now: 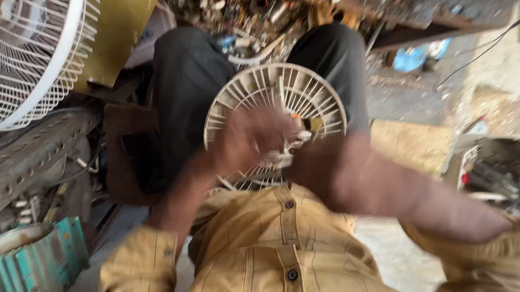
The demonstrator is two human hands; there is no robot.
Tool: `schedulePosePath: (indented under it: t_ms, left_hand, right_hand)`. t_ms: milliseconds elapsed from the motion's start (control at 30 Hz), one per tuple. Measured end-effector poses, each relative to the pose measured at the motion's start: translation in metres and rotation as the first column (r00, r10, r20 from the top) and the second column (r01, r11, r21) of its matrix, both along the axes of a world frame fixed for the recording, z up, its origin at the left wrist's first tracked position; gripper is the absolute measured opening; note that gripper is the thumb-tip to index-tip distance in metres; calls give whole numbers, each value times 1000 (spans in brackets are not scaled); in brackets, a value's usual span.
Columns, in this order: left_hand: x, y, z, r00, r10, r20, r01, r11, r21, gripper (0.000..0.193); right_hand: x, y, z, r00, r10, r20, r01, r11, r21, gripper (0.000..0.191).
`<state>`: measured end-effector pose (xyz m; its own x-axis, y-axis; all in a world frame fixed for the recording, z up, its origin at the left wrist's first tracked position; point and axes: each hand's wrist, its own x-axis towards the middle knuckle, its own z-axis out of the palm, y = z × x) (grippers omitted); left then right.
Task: The person winds copper wire onto a motor stator by hand, repeatedly looping the wire around the stator slots. The person uses pliers to cut the wire and tuck the ends into the slots.
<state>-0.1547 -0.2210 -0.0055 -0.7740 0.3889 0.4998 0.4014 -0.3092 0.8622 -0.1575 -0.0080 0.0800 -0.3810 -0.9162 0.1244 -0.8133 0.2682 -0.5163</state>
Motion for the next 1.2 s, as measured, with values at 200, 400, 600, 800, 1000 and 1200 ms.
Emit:
schedulePosePath:
  t_ms: [200, 400, 600, 800, 1000, 1200]
  left_hand:
    - [52, -8, -24, 911, 376, -169, -411, 859, -304, 14]
    - [-61, 16, -1, 981, 143, -131, -187, 876, -445, 20]
    - [-30, -7, 16, 941, 121, 317, 51, 874, -482, 11]
    - [55, -12, -6, 757, 120, -643, -527, 694, -491, 11]
    - [-26, 7, -18, 924, 345, -166, -375, 905, -203, 15]
    - [-79, 2, -9, 988, -50, -144, -42, 817, -575, 16]
  right_hand:
    - [-71, 19, -75, 907, -337, 252, 364, 929, -65, 8]
    - [-59, 54, -54, 814, -566, -133, 581, 789, 200, 10]
    - [-1, 11, 4, 958, 234, -165, -188, 949, 254, 5]
    - [-63, 9, -53, 942, -312, 125, 310, 950, 33, 29]
    - [-85, 44, -52, 867, -476, -152, 494, 861, 124, 10]
    - [-6, 11, -7, 977, -46, 206, 2, 977, 212, 4]
